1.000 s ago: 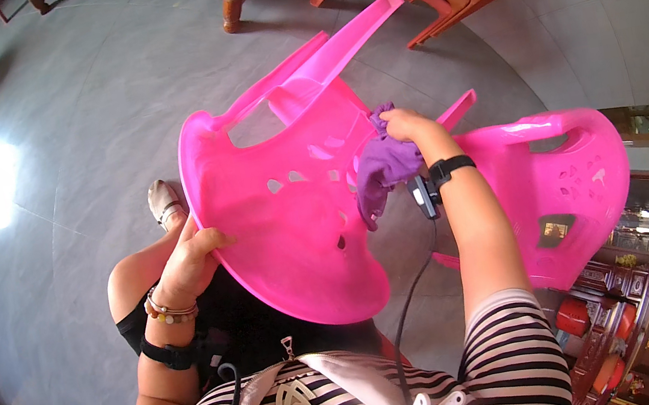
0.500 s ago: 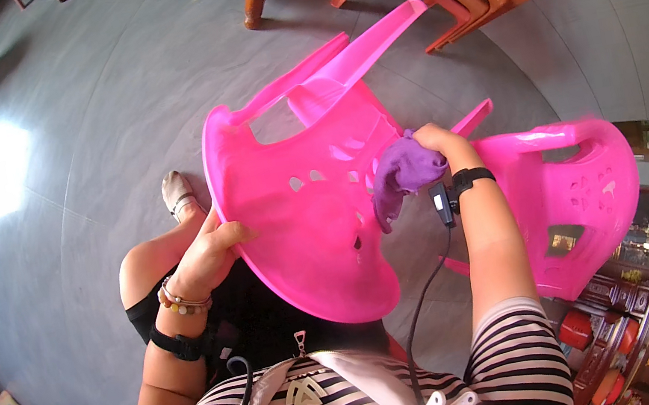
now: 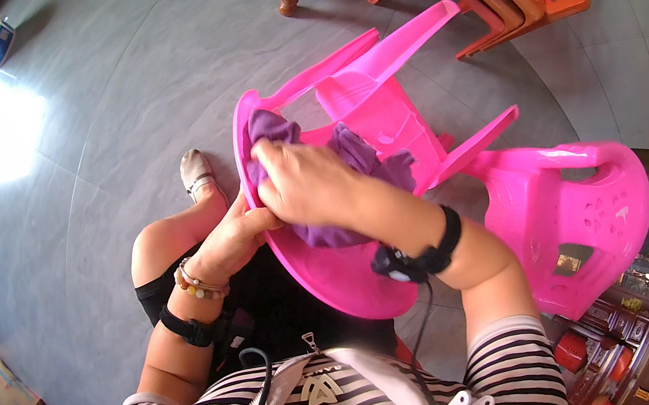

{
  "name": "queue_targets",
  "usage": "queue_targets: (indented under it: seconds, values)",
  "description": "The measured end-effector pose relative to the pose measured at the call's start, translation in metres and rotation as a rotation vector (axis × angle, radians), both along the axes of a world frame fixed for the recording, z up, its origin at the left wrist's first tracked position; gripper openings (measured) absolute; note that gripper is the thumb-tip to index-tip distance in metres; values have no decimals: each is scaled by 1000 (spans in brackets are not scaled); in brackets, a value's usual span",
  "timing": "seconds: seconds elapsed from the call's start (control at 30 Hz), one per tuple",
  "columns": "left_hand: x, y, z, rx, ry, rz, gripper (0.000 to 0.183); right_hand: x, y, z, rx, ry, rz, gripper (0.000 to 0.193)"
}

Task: Wiping a small pink plastic chair with a purple cloth.

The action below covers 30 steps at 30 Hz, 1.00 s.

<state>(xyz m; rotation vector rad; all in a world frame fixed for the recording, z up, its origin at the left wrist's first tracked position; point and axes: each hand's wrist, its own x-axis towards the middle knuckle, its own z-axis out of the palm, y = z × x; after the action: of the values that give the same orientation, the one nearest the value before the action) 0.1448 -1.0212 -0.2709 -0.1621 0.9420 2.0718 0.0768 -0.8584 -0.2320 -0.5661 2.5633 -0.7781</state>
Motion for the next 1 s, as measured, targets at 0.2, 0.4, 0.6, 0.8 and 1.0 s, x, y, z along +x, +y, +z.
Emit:
queue_targets:
  seconds: [0.2, 0.4, 0.6, 0.8, 1.0]
  values:
    - [-1, 9, 14, -4, 34, 4, 83, -109, -18, -51, 554, -189, -21, 42]
    - [-16, 2, -2, 165, -210, 219, 58, -70, -9, -57, 225, -132, -135, 70]
    - [-16, 11, -5, 101, -474, 401, 57, 50, 1, -9, -119, -209, -172, 56]
    - [-11, 19, -23, 138, -463, 319, 47, 116, 29, 21, -228, -37, -62, 54]
    - [11, 50, -7, 148, -114, 169, 54, 150, 48, 32, -176, 258, -58, 52]
